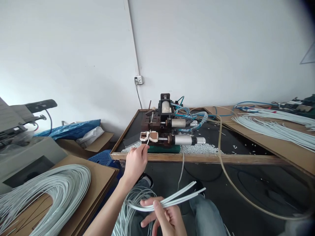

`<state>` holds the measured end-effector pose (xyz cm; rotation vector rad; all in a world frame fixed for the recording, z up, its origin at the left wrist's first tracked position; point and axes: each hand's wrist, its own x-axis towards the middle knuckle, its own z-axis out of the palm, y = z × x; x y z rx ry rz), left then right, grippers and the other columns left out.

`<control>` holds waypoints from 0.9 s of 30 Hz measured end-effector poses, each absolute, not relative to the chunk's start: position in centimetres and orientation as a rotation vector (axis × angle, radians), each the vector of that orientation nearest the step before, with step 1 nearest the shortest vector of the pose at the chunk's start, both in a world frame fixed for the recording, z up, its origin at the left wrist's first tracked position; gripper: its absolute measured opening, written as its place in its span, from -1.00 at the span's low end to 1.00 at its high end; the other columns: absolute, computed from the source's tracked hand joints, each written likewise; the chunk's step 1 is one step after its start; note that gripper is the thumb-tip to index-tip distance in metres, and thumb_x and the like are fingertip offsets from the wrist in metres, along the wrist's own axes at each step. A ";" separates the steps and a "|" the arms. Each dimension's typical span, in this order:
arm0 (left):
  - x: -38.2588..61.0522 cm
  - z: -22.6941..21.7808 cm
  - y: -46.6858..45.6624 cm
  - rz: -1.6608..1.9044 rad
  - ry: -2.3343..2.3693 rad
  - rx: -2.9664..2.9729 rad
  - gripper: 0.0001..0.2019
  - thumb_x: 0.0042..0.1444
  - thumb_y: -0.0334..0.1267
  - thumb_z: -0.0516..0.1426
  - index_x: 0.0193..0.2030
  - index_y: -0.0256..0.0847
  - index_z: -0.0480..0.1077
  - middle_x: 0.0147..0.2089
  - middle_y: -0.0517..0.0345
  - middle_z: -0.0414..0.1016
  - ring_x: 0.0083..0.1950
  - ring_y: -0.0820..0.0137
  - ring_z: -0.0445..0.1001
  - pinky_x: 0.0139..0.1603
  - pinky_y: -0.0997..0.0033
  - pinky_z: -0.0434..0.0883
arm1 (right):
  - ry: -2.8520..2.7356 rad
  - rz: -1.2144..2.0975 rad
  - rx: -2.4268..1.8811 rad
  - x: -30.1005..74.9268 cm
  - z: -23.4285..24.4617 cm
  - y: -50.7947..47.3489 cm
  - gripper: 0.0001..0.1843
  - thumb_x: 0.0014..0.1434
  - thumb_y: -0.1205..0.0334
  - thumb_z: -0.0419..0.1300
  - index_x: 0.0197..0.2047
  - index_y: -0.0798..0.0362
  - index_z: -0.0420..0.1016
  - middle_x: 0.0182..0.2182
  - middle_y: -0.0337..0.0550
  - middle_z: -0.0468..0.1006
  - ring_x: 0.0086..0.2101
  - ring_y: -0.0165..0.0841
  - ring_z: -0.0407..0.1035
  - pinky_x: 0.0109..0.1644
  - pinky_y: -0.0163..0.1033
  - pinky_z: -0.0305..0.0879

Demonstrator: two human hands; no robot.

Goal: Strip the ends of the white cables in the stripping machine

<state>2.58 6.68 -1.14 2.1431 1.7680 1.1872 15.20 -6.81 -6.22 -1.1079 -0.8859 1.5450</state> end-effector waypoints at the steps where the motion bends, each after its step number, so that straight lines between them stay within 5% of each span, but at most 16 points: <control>1: 2.5 -1.1 6.3 1.216 1.743 2.154 -0.72 0.40 -0.25 -0.07 -0.27 -0.16 0.41 -0.55 0.21 0.44 -0.40 0.28 0.40 -0.20 0.34 0.26 | -0.894 1.552 -1.107 15.2 -6.3 -6.8 -0.25 0.12 -0.41 0.13 -0.17 0.20 0.57 -0.09 0.28 0.63 -0.43 -0.32 0.59 -0.58 -0.46 0.22; 8: 2.4 0.0 2.3 1.190 1.378 2.482 -0.73 0.44 -0.25 -0.04 -0.13 -0.19 0.48 -0.34 0.16 0.54 -0.27 0.31 0.43 0.00 0.22 0.25 | -1.081 1.562 -0.933 15.6 -6.7 -6.6 -0.36 0.26 -0.25 0.10 -0.10 0.25 0.50 -0.11 0.25 0.63 -0.43 -0.37 0.60 -0.58 -0.50 0.22; 12: 2.7 1.2 0.3 0.864 1.012 2.441 -0.76 0.41 -0.17 0.04 -0.01 -0.11 0.53 -0.01 0.07 0.58 0.03 0.24 0.47 0.12 0.23 0.26 | -1.160 1.595 -0.949 15.6 -6.8 -6.7 -0.39 0.29 -0.22 0.08 -0.07 0.24 0.46 -0.50 -0.08 0.59 -0.53 -0.43 0.52 -0.60 -0.50 0.13; 17: 2.9 1.9 -0.9 0.484 0.792 2.207 -0.60 0.41 -0.18 0.02 -0.43 -0.12 0.52 -0.46 0.21 0.51 -0.41 0.41 0.40 0.12 0.27 0.30 | -1.179 1.670 -0.916 15.3 -6.5 -6.6 -0.32 0.26 -0.26 0.09 0.10 0.21 0.39 -0.51 -0.13 0.57 -0.49 -0.37 0.55 -0.55 -0.45 0.26; 23: 2.2 1.1 0.2 0.811 1.035 1.922 -0.61 0.37 -0.07 0.05 -0.37 -0.18 0.56 -0.48 0.18 0.53 -0.43 0.41 0.44 -0.34 0.46 0.34 | -1.006 1.608 -0.946 15.5 -6.6 -6.2 -0.34 0.23 -0.26 0.14 -0.03 0.26 0.48 -0.14 0.17 0.61 -0.37 -0.27 0.62 -0.53 -0.41 0.42; 27: 1.8 0.2 2.9 1.127 1.264 1.728 -0.59 0.30 0.02 0.08 -0.32 -0.25 0.56 -0.61 0.22 0.42 -0.55 0.44 0.36 -0.43 0.48 0.31 | -0.939 1.630 -0.958 15.4 -6.9 -6.5 -0.31 0.19 -0.28 0.17 -0.02 0.26 0.50 -0.03 0.29 0.60 -0.35 -0.27 0.63 -0.54 -0.44 0.42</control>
